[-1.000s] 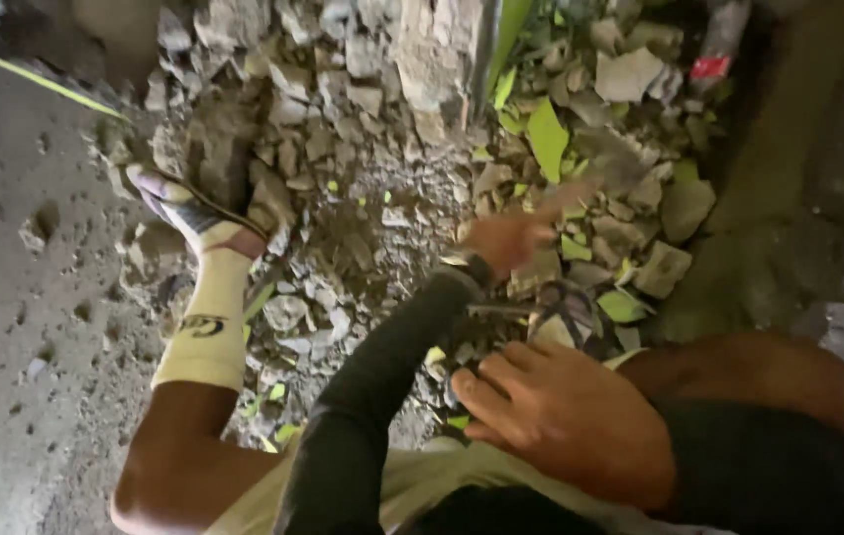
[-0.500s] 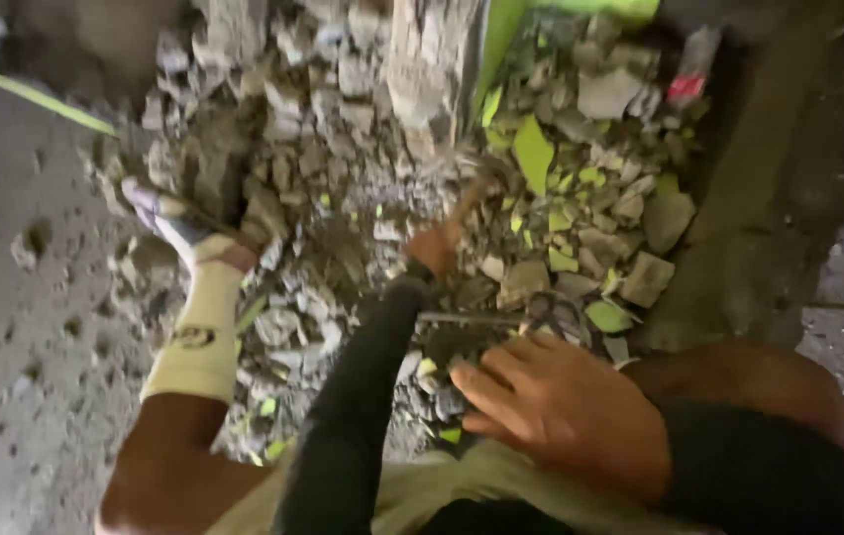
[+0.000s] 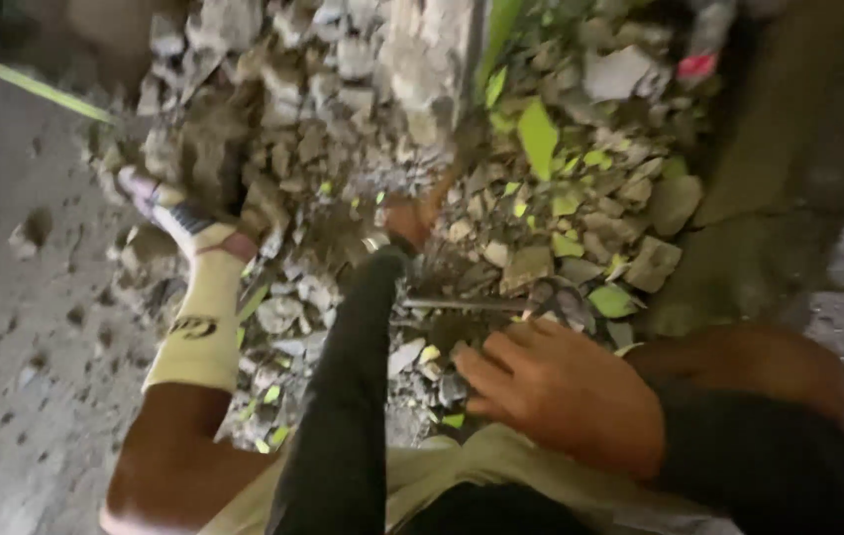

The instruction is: Breaking and prying concrete debris using a hammer and a metal rod

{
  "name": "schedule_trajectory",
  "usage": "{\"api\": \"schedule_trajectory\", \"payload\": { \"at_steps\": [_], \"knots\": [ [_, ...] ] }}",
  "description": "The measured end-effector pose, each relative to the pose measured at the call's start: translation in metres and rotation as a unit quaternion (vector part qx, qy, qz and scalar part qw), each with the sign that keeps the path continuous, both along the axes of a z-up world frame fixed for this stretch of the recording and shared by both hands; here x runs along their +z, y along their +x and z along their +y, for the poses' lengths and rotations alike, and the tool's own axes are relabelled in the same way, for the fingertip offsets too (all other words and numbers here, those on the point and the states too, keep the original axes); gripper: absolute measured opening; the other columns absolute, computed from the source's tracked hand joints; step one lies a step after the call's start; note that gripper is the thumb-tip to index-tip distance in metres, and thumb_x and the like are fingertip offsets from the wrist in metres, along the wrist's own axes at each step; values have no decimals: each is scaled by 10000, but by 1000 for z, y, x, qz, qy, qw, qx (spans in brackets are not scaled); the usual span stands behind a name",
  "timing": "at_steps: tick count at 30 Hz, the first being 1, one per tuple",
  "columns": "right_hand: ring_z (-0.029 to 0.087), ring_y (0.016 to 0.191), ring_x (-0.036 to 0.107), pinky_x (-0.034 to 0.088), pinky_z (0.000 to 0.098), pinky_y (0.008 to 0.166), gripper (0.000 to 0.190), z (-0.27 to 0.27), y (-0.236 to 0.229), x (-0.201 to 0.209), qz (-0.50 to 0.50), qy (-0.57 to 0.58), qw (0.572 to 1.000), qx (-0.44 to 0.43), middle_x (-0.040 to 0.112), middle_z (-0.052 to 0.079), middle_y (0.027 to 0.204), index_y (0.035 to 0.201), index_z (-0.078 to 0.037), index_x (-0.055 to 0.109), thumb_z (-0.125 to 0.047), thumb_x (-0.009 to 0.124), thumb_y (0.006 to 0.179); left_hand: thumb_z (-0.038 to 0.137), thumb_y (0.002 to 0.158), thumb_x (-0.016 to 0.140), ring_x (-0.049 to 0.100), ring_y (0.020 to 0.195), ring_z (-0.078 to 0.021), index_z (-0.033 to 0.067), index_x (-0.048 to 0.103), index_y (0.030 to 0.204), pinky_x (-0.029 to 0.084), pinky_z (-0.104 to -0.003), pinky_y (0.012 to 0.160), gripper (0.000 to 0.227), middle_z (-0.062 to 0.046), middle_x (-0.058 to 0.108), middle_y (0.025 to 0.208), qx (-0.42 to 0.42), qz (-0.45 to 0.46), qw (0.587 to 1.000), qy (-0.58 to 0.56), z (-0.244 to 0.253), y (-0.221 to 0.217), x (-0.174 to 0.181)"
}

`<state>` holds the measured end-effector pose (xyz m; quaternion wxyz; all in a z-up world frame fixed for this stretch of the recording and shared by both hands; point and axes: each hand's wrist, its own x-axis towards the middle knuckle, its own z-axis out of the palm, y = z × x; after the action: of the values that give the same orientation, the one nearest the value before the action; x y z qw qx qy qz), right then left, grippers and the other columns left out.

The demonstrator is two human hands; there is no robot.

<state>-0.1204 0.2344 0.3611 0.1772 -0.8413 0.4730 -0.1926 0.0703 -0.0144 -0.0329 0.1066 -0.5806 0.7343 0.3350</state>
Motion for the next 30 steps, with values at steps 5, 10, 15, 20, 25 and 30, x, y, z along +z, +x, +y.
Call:
{"api": "schedule_trajectory", "payload": {
  "at_steps": [5,10,15,20,25,30],
  "knots": [
    [271,780,600,469,417,720,504,4,-5,14,-3,6,1000,20,627,99,970,1302,-38,602,-343,721,918,599,1028,403,550,560,-272,67,688,802,450,-444,539,644,-99,626,694,-83,-24,990,-114,46,-74,11],
    [278,758,583,449,408,709,389,-5,5,6,-2,-24,999,38,618,102,954,1192,-70,618,-363,703,951,883,757,-24,312,343,-87,251,592,732,231,-312,289,883,108,374,489,-258,238,915,-200,82,-149,143],
    [284,795,595,457,423,741,344,-5,5,6,-5,4,999,44,625,99,976,1169,-89,603,-353,677,962,506,963,417,632,538,-194,200,505,1256,575,-355,481,433,-54,696,848,-410,119,901,-82,36,-123,181],
    [277,757,578,450,426,707,356,0,-5,8,19,-12,999,29,595,92,921,1113,-91,591,-358,715,913,617,1038,455,615,594,-298,-17,678,1038,530,-495,551,672,-150,700,803,-136,-69,977,-149,-24,22,46],
    [264,755,569,448,409,712,396,1,-2,11,7,-16,998,57,601,93,949,1184,-54,619,-362,708,950,685,938,483,710,771,-393,91,768,986,548,-516,708,660,-176,750,891,-60,-116,980,-153,33,24,-35],
    [273,791,597,459,406,725,411,-8,7,-3,5,2,998,60,617,83,975,1213,-78,629,-359,722,928,743,905,437,659,632,-377,54,736,909,520,-507,565,751,-177,720,802,-125,6,984,-125,64,-4,31]
  ]
}}
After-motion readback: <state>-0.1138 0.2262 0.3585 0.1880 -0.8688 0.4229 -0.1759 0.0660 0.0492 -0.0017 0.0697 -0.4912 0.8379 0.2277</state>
